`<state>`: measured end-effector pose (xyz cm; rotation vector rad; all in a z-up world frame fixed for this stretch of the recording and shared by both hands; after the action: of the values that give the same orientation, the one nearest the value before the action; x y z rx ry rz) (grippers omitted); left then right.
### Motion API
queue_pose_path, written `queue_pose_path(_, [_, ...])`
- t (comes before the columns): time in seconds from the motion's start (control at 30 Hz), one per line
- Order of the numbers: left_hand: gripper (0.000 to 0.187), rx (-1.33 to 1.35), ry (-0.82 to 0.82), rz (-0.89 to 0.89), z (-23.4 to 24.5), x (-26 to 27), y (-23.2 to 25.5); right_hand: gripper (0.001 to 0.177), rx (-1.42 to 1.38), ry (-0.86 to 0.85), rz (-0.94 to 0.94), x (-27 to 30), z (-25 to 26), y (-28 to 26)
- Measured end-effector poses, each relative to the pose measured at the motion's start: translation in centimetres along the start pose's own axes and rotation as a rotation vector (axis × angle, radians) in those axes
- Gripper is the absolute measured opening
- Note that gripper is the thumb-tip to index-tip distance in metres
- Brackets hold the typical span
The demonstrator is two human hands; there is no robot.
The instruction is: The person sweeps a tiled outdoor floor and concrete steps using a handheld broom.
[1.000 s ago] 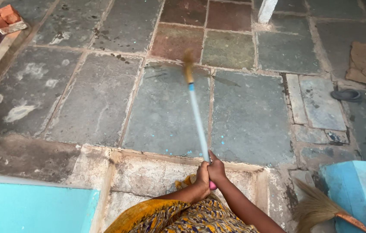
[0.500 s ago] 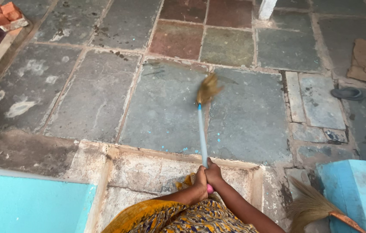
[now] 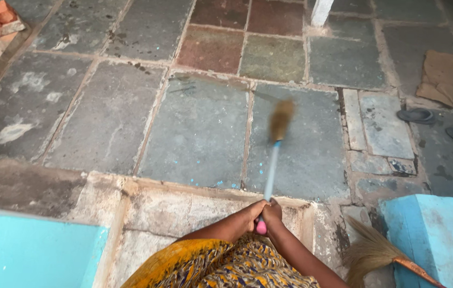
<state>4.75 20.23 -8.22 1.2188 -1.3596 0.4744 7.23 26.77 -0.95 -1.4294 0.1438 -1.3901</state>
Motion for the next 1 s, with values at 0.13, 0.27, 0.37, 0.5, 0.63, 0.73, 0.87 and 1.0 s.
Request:
queue_pose_path(0.13, [0.048, 0.071, -0.172, -0.086, -2.1, 0.7, 1.9, 0.029, -0.160, 0.080, 0.180, -1.3, 1.0, -1.5])
queue_pose_path(0.27, [0.051, 0.340, -0.414, -0.152, -4.1, 2.9, 3.0, 0.028, -0.106, 0.130, 0.287, -0.6, 2.2, -3.4])
queue_pose_path(0.37, [0.055, 0.448, -0.298, -0.137, -3.8, 4.6, 2.1, 0.044, 0.012, 0.086, 0.218, 0.4, 2.8, -4.5])
queue_pose_path(0.5, [0.066, 0.470, -0.276, -0.103, -4.1, 6.3, 1.0, 0.050, -0.040, -0.129, 0.120, -0.3, 2.2, -4.6])
queue_pose_path(0.63, [0.073, 0.469, -0.387, -0.065, -6.0, 6.5, 0.1, 0.056, -0.146, -0.151, 0.056, -2.1, 2.8, -2.5])
queue_pose_path(0.73, [0.069, 0.369, -0.279, -0.047, -6.1, 6.9, -0.2, 0.055, -0.195, -0.072, 0.037, -3.1, 3.3, -1.0])
queue_pose_path(0.87, [0.066, 0.264, -0.251, -0.140, -6.5, 8.4, 1.0, 0.045, -0.172, 0.089, 0.154, -2.7, 5.3, -1.9])
queue_pose_path(1.0, [0.065, 0.205, -0.404, -0.276, -8.7, 9.9, 1.7, 0.031, -0.177, 0.185, 0.224, -0.7, 8.5, -3.7])
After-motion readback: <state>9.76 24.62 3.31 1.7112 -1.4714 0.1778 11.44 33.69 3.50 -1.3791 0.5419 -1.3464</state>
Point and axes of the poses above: each hand's wrist, its own x-axis away from the middle knuckle, its own z-axis out of the back of the hand, y = z × x, the point moved 9 cm from there along -x, towards the middle knuckle, and after that the axes turned 9 degrees about y, right-handed, at the moved point
